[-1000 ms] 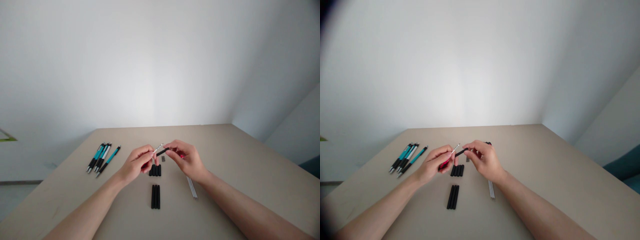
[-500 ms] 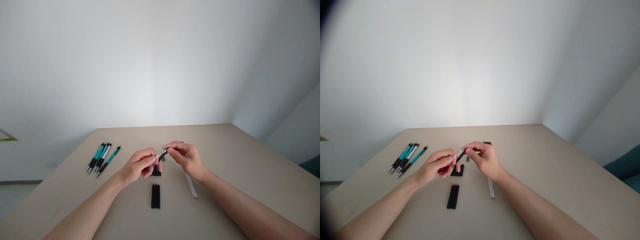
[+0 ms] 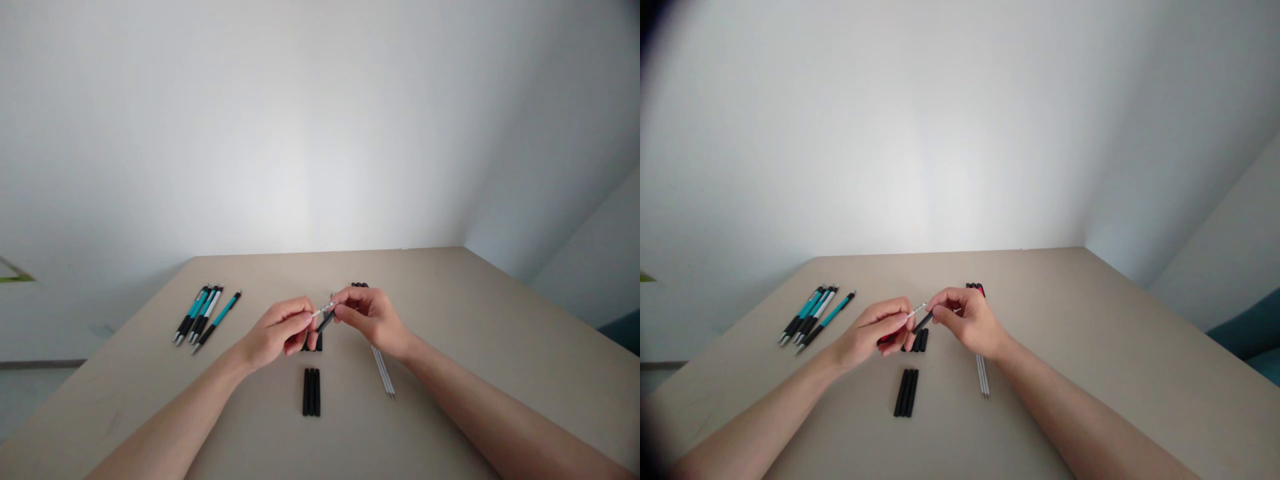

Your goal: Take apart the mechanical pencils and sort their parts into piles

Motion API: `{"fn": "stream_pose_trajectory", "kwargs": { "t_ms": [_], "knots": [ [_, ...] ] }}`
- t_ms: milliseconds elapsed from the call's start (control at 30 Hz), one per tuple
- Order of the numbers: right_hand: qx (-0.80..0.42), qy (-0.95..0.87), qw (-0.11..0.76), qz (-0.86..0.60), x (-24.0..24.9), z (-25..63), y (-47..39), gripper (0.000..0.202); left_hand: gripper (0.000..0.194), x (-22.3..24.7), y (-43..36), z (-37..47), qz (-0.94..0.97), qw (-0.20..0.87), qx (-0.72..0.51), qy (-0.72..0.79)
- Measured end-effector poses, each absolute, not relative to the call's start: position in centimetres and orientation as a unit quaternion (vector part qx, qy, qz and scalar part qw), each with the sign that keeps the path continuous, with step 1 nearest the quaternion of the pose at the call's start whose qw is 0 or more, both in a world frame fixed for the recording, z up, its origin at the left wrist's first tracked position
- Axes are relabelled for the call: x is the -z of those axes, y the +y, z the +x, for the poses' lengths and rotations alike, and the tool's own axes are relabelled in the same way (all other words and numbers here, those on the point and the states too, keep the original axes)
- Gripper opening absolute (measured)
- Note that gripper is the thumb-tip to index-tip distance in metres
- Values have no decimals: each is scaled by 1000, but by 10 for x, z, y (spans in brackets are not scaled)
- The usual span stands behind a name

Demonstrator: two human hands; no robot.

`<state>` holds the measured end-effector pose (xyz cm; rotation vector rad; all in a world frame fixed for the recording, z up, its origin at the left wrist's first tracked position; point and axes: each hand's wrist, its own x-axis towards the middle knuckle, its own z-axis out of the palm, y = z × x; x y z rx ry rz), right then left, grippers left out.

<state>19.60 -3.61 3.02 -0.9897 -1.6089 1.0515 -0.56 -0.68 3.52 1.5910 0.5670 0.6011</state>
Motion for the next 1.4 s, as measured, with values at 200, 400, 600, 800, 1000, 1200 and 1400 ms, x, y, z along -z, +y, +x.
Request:
{"fn": "stream_pose_trajectory", "kwargs": {
  "t_ms": [200, 400, 600, 800, 1000, 1200, 1400],
  "knots": [
    [-466, -738, 276, -403, -32, 200, -41, 12, 27, -35, -5, -8, 688, 587, -332, 268],
    [-457, -781, 150, -397, -33, 194, -48, 19, 28, -35, -5, -7, 697, 582, -325, 263],
    [-405, -813, 137, -395, -35, 194, -50, 21, 26, -36, -5, -7, 695, 584, -330, 259],
    [-370, -838, 130, -378, -34, 194, -50, 24, 26, -35, -4, -7, 695, 585, -330, 257],
    [-358, -856, 139, -346, -32, 194, -50, 22, 26, -36, -5, -7, 691, 586, -332, 262],
    [-361, -863, 141, -324, -31, 192, -50, 18, 26, -36, -4, -8, 693, 584, -333, 262],
    [-348, -865, 141, -333, -31, 190, -51, 9, 26, -35, -3, -8, 694, 581, -331, 265]
  ]
}}
